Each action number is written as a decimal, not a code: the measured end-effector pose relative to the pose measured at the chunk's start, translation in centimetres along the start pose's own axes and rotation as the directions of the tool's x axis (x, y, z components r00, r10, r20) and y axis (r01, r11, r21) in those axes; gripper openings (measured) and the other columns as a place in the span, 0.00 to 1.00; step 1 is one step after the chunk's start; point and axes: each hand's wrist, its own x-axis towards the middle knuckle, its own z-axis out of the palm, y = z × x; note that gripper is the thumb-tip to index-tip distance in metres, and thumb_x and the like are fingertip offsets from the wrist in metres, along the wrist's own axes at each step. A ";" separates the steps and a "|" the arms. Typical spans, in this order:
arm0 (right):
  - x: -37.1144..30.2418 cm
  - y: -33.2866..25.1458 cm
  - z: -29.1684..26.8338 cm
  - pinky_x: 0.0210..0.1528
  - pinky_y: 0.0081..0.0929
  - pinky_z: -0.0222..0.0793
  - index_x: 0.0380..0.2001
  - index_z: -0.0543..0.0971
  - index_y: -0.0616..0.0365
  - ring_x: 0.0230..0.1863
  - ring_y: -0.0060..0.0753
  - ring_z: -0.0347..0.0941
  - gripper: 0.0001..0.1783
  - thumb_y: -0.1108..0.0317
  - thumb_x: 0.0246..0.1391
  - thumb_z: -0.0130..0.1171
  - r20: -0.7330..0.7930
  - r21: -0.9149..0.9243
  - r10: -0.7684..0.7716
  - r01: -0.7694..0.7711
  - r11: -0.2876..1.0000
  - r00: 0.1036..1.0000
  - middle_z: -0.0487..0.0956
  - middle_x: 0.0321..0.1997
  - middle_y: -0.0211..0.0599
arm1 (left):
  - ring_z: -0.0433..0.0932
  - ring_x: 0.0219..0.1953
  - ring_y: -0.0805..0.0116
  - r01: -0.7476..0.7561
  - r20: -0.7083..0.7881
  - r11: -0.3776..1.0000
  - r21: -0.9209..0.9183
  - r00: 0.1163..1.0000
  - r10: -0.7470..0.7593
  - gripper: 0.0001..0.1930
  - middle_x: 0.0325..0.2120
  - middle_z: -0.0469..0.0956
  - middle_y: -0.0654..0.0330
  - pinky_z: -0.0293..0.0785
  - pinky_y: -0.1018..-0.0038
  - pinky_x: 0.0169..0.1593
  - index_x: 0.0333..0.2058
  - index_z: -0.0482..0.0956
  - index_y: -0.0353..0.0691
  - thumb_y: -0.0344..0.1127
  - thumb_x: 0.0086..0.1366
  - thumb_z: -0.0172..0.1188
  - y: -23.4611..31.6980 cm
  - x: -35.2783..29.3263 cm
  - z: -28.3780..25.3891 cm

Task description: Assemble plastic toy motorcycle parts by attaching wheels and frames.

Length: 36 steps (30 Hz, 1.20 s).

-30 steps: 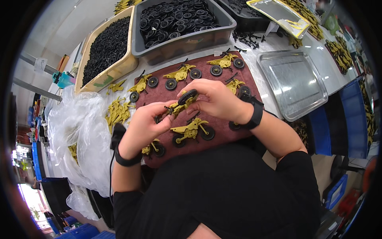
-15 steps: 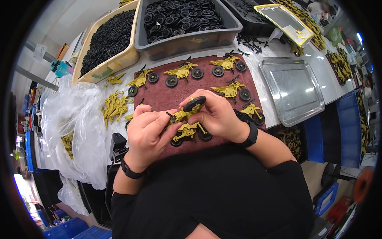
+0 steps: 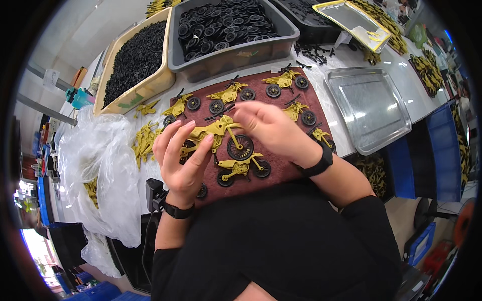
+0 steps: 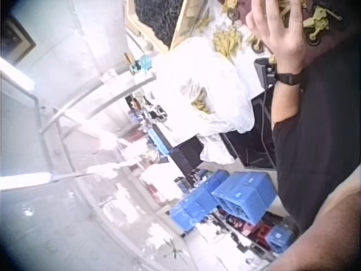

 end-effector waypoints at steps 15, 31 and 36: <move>-0.7 -0.1 1.6 0.43 0.20 0.75 0.46 0.73 0.66 0.40 0.25 0.78 0.17 0.83 0.52 0.52 0.061 -0.077 -0.111 0.116 0.990 0.992 0.78 0.42 0.38 | 0.77 0.42 0.69 0.615 0.434 0.345 -0.709 0.767 -0.473 0.18 0.41 0.79 0.55 0.70 0.76 0.47 0.45 0.75 0.30 0.32 0.57 0.63 0.0 -1.3 -0.8; 0.8 0.1 1.2 0.39 0.17 0.71 0.42 0.76 0.68 0.37 0.17 0.75 0.16 0.70 0.52 0.61 0.008 -0.190 0.236 -0.230 0.954 0.972 0.79 0.37 0.34 | 0.73 0.45 0.68 0.674 0.414 0.274 -0.686 0.672 -0.615 0.19 0.48 0.73 0.54 0.70 0.74 0.47 0.46 0.74 0.34 0.36 0.57 0.64 0.6 -0.5 0.4; 1.3 1.3 0.9 0.34 0.15 0.68 0.40 0.75 0.71 0.34 0.15 0.73 0.22 0.58 0.55 0.60 0.005 0.029 0.302 -0.302 0.953 0.953 0.79 0.34 0.34 | 0.63 0.56 0.49 0.270 0.235 0.923 -0.274 0.949 -0.208 0.22 0.55 0.66 0.56 0.57 0.57 0.57 0.42 0.81 0.55 0.37 0.44 0.70 -0.4 -0.4 -0.1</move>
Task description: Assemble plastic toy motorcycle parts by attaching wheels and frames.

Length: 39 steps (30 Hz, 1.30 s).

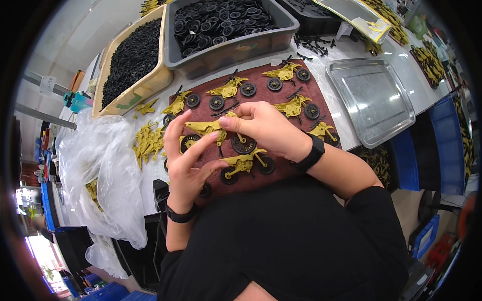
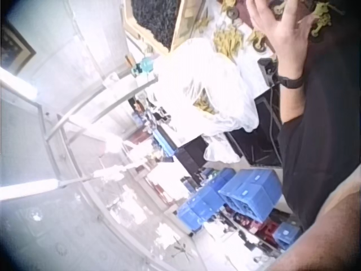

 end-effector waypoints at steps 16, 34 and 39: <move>0.4 -0.2 0.8 0.29 0.14 0.68 0.31 0.77 0.67 0.29 0.16 0.73 0.20 0.55 0.58 0.57 0.118 0.090 0.156 -0.167 0.982 0.981 0.78 0.28 0.31 | 0.73 0.46 0.64 -0.192 -0.086 0.953 0.233 0.972 0.217 0.15 0.38 0.78 0.68 0.59 0.63 0.50 0.37 0.81 0.48 0.36 0.47 0.67 -1.0 -0.9 0.7; -5.7 -6.0 2.9 0.40 0.28 0.64 0.25 0.68 0.54 0.34 0.35 0.70 0.10 0.65 0.58 0.54 0.091 -0.054 -0.731 0.736 0.675 0.677 0.76 0.39 0.38 | 0.73 0.42 0.57 0.379 -0.008 0.691 0.616 0.879 -0.476 0.12 0.37 0.77 0.60 0.68 0.61 0.43 0.37 0.77 0.41 0.30 0.51 0.63 -12.4 -5.6 -6.0; -11.3 -8.1 1.1 0.30 0.32 0.63 0.24 0.73 0.57 0.24 0.35 0.70 0.07 0.72 0.48 0.63 0.278 0.735 -0.878 0.502 0.456 0.390 0.77 0.28 0.39 | 0.74 0.40 0.55 0.343 0.021 0.716 0.608 0.895 -0.446 0.09 0.34 0.77 0.58 0.68 0.61 0.42 0.33 0.79 0.42 0.31 0.51 0.63 -13.9 -3.8 -5.5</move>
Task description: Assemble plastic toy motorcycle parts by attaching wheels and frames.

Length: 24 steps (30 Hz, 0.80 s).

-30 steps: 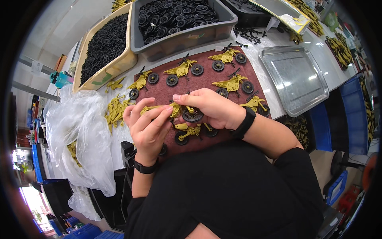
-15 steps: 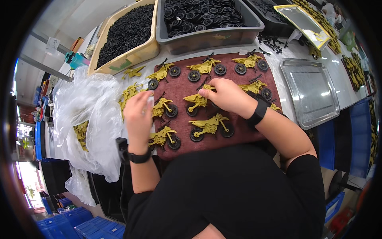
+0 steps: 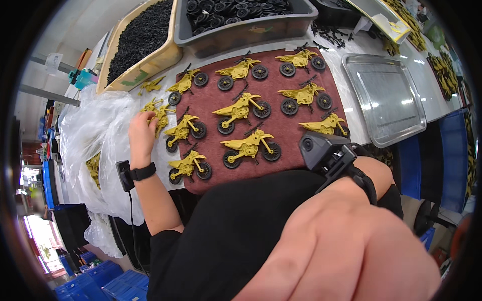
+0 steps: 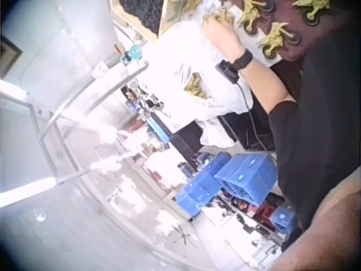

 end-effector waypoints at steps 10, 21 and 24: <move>-0.1 -0.5 -0.9 0.35 0.33 0.65 0.23 0.73 0.57 0.28 0.36 0.71 0.07 0.72 0.50 0.61 -0.017 0.026 0.015 -0.015 1.000 1.000 0.76 0.29 0.39 | 0.75 0.34 0.55 -0.027 -0.055 0.989 0.142 0.998 0.036 0.04 0.26 0.77 0.57 0.70 0.63 0.39 0.26 0.80 0.41 0.32 0.52 0.62 0.4 0.5 0.9; 0.7 0.2 -0.5 0.40 0.35 0.67 0.22 0.73 0.58 0.32 0.37 0.73 0.07 0.72 0.52 0.58 0.010 0.064 0.037 -0.037 0.997 0.999 0.75 0.30 0.38 | 0.75 0.26 0.66 0.271 -0.061 0.915 -0.298 0.952 -0.301 0.07 0.25 0.79 0.57 0.71 0.72 0.34 0.30 0.81 0.36 0.33 0.55 0.62 0.5 0.4 -0.8; 0.6 0.3 0.0 0.41 0.35 0.68 0.22 0.73 0.58 0.33 0.38 0.74 0.07 0.72 0.52 0.58 0.013 0.073 0.042 -0.043 0.996 0.999 0.75 0.30 0.38 | 0.71 0.24 0.74 0.354 0.099 0.521 -0.777 0.885 -0.454 0.10 0.25 0.79 0.61 0.68 0.78 0.31 0.32 0.80 0.32 0.34 0.57 0.63 1.1 -0.1 -1.7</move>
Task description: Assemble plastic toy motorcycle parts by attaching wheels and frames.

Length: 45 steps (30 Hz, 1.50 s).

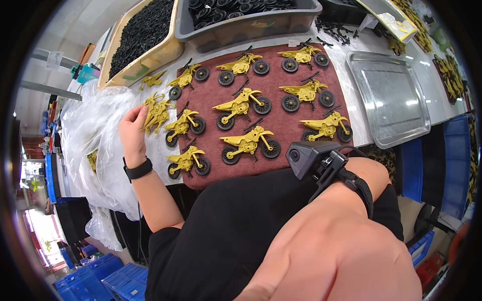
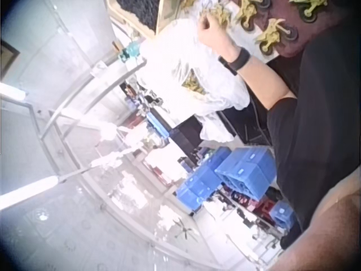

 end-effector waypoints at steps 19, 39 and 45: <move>0.3 0.0 0.8 0.49 0.38 0.72 0.20 0.73 0.59 0.40 0.39 0.77 0.10 0.72 0.55 0.53 0.038 0.063 0.044 -0.047 0.997 0.998 0.74 0.31 0.37 | 0.68 0.34 0.72 0.321 0.479 0.709 -0.628 0.877 0.028 0.06 0.29 0.72 0.60 0.64 0.76 0.35 0.32 0.75 0.34 0.31 0.61 0.59 9.0 -7.2 1.4; -0.7 -0.2 2.0 0.51 0.37 0.73 0.20 0.72 0.58 0.40 0.38 0.78 0.10 0.75 0.55 0.53 -0.029 0.114 0.101 -0.097 0.989 0.994 0.73 0.31 0.34 | 0.67 0.34 0.72 0.506 0.620 0.501 -0.702 0.780 0.080 0.07 0.28 0.72 0.62 0.62 0.76 0.34 0.30 0.76 0.35 0.33 0.60 0.59 8.9 -8.3 1.2; -0.1 0.7 1.1 0.48 0.36 0.73 0.23 0.74 0.58 0.39 0.43 0.77 0.07 0.74 0.54 0.56 0.002 0.108 0.008 -0.009 0.994 1.000 0.72 0.30 0.34 | 0.65 0.34 0.71 0.515 0.610 0.471 -0.717 0.790 0.065 0.08 0.28 0.71 0.62 0.62 0.76 0.34 0.29 0.74 0.36 0.35 0.60 0.58 8.1 -8.7 0.7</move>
